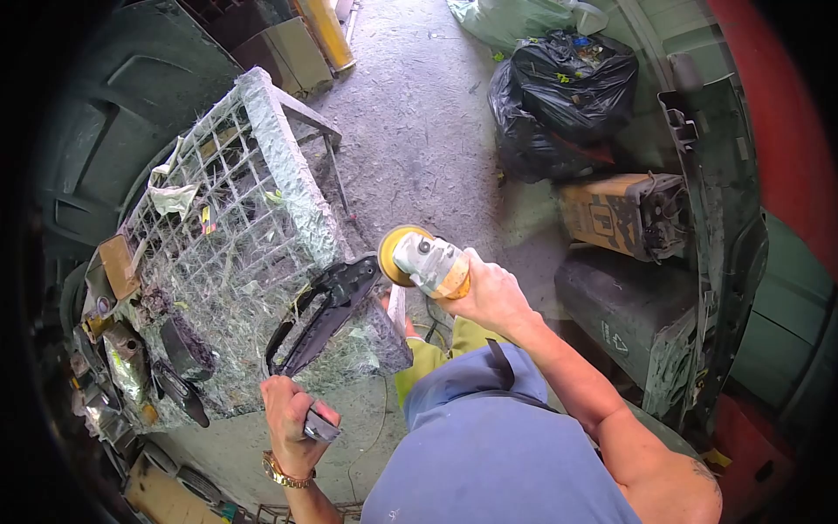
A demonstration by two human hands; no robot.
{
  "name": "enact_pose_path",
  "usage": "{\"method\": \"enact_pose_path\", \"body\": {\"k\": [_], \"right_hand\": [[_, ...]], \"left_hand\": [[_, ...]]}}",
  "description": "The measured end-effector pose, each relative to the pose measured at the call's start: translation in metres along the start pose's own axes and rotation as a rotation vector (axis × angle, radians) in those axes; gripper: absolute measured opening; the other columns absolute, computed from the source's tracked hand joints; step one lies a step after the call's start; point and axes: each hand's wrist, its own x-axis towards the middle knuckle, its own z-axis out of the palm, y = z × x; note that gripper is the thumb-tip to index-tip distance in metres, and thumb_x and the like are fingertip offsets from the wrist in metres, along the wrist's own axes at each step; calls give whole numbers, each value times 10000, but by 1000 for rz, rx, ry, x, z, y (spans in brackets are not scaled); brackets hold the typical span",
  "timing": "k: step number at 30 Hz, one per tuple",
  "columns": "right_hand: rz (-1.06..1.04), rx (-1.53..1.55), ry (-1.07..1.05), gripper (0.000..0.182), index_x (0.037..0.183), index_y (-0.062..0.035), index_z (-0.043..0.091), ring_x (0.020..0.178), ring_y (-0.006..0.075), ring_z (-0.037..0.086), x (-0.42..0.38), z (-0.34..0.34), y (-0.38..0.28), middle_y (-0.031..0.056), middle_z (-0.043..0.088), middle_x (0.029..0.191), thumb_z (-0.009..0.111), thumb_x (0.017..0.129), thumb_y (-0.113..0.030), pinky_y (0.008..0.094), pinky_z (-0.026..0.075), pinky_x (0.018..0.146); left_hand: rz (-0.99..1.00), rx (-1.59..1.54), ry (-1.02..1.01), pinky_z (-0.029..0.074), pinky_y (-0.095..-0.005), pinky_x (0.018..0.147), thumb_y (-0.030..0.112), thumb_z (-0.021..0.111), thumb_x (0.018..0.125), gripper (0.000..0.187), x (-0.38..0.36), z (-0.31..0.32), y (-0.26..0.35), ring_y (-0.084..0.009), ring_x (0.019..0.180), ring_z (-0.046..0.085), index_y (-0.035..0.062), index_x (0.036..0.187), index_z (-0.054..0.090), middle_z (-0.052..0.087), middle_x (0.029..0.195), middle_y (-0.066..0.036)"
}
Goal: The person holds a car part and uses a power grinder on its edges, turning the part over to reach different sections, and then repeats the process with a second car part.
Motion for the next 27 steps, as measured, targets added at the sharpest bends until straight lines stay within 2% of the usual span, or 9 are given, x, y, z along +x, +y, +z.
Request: {"method": "enact_pose_path", "body": {"k": [5, 7, 20, 27], "right_hand": [[10, -2, -52, 561, 1026, -48, 508, 934, 426, 647, -9, -3, 0, 224, 686, 908, 790, 718, -421, 487, 515, 815], [-16, -19, -20, 574, 1040, -47, 514, 933, 419, 651, -2, -1, 0, 218, 690, 918, 792, 710, -427, 484, 519, 820], [-14, -43, -35, 559, 1054, -41, 524, 948, 414, 650, 14, -6, -9, 213, 691, 931, 785, 677, -361, 465, 517, 834], [-20, -46, -31, 618, 1045, -47, 516, 946, 421, 650, 14, -6, -7, 220, 689, 928, 807, 672, -445, 477, 517, 827]], "left_hand": [[0, -2, -10, 311, -407, 719, 88, 814, 481, 554, 4, -2, 3, -261, 722, 438, 148, 926, 489, 412, 769, -39], [37, 66, -29, 365, -427, 691, -48, 705, 592, 560, 8, -5, 6, -252, 646, 436, 132, 1042, 424, 419, 748, -45], [44, 54, -9, 355, -422, 681, -37, 721, 589, 568, 7, -4, 3, -238, 637, 447, 135, 1045, 430, 431, 725, -18], [47, 26, -4, 355, -416, 690, -18, 744, 599, 547, 7, -3, 1, -234, 653, 457, 134, 1025, 437, 443, 731, -17]]}}
